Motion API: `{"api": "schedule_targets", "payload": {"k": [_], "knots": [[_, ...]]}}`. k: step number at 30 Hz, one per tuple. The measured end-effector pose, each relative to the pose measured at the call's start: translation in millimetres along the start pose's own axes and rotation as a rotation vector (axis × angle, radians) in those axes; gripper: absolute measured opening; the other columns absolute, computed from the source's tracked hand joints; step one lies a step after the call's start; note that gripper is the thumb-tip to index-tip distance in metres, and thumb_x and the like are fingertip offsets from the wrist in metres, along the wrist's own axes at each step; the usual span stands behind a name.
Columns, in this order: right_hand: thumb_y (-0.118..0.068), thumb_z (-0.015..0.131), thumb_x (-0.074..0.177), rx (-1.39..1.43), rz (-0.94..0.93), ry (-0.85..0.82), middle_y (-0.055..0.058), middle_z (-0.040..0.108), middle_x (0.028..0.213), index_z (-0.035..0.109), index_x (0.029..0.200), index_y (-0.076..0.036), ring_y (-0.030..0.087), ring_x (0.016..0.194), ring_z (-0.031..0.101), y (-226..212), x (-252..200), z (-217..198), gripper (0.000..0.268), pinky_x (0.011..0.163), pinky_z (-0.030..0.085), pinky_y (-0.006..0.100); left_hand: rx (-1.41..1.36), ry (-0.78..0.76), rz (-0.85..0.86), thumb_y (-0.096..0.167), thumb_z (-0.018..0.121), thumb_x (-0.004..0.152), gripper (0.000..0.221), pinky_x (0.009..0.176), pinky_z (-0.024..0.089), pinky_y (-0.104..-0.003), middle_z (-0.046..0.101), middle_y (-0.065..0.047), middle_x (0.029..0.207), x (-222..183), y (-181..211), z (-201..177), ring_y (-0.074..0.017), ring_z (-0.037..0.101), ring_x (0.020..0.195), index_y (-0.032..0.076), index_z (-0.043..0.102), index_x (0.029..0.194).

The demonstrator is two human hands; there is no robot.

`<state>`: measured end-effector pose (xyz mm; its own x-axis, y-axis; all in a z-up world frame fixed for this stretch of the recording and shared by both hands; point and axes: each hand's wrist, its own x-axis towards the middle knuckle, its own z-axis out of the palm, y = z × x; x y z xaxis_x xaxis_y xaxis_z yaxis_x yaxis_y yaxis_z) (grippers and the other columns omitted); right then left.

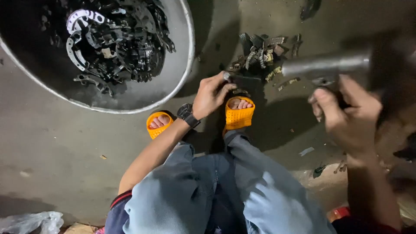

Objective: Hammering and sorting through various motorcycle clutch components on a workshop floor.

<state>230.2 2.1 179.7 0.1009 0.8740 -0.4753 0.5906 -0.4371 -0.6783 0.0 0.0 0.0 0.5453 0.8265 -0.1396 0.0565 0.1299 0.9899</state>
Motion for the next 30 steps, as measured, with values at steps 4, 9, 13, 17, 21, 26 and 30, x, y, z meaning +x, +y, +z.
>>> {"api": "schedule_targets", "payload": {"k": [4, 9, 13, 17, 21, 26, 30], "knots": [[0.006, 0.053, 0.094, 0.018, -0.032, -0.061, 0.013, 0.056, 0.071, 0.056, 0.090, 0.010, 0.016, 0.050, 0.049, -7.3, 4.5, 1.6, 0.007, 0.047, 0.042, 0.025, -0.009, -0.069, 0.093, 0.003, 0.052, 0.091, 0.016, 0.073, 0.057, -0.033, 0.062, -0.010, 0.091, -7.7, -24.7, 18.3, -0.0210, 0.066, 0.079, 0.003, 0.050, 0.107], [-0.008, 0.045, 0.092, -0.059, -0.159, -0.087, 0.017, 0.061, 0.070, 0.057, 0.076, 0.010, 0.021, 0.057, 0.062, -45.0, 8.9, -15.8, 0.026, 0.051, 0.051, 0.026, 0.047, -0.119, 0.044, -0.001, 0.048, 0.089, 0.014, 0.065, 0.047, -0.034, 0.058, -0.012, 0.085, -10.8, -30.4, 20.0, -0.0270, 0.060, 0.071, 0.000, 0.052, 0.103], [0.001, 0.072, 0.085, -1.072, -0.527, -0.182, 0.006, 0.066, 0.121, 0.063, 0.121, 0.004, 0.003, 0.107, 0.059, 72.9, -24.9, -6.9, 0.037, 0.090, 0.048, 0.011, 0.019, -0.085, 0.073, 0.008, 0.047, 0.093, 0.008, 0.061, 0.046, -0.033, 0.056, -0.011, 0.079, -5.2, -26.5, 19.2, -0.0258, 0.059, 0.066, 0.001, 0.050, 0.094], [-0.024, 0.058, 0.088, -0.528, -0.332, -0.426, 0.012, 0.066, 0.090, 0.062, 0.108, -0.008, 0.024, 0.056, 0.058, -7.3, 49.0, 30.2, 0.026, 0.048, 0.048, 0.034, -0.017, -0.082, 0.044, 0.004, 0.051, 0.090, 0.009, 0.066, 0.049, -0.032, 0.062, -0.012, 0.085, -7.5, -25.6, 18.1, -0.0250, 0.063, 0.071, 0.003, 0.052, 0.100], [-0.006, 0.055, 0.090, -0.285, -0.296, -0.372, 0.013, 0.065, 0.076, 0.060, 0.102, 0.008, 0.013, 0.040, 0.053, -29.9, 55.3, 10.7, 0.020, 0.029, 0.043, 0.022, -0.010, -0.053, 0.043, 0.009, 0.045, 0.093, 0.012, 0.057, 0.037, -0.033, 0.048, -0.012, 0.071, -3.6, -13.9, 11.5, -0.0270, 0.049, 0.060, 0.001, 0.046, 0.084], [0.001, 0.055, 0.093, -0.104, 0.073, -0.173, 0.012, 0.058, 0.070, 0.058, 0.083, 0.006, 0.018, 0.060, 0.056, -53.1, 34.1, -12.1, 0.012, 0.059, 0.046, 0.026, -0.002, -0.087, 0.045, 0.005, 0.047, 0.093, 0.006, 0.059, 0.044, -0.031, 0.056, -0.010, 0.079, -10.4, -21.5, 19.7, -0.0226, 0.057, 0.064, 0.002, 0.051, 0.096], [-0.050, 0.053, 0.089, 0.447, 0.207, -0.246, -0.005, 0.053, 0.071, 0.053, 0.079, -0.019, 0.007, 0.065, 0.051, 51.8, 4.3, -27.4, 0.033, 0.066, 0.042, 0.022, 0.025, -0.130, 0.043, -0.009, 0.041, 0.079, 0.027, 0.064, 0.045, -0.032, 0.060, -0.012, 0.094, -11.8, -30.2, 22.9, -0.0288, 0.060, 0.074, 0.003, 0.050, 0.100]]}}
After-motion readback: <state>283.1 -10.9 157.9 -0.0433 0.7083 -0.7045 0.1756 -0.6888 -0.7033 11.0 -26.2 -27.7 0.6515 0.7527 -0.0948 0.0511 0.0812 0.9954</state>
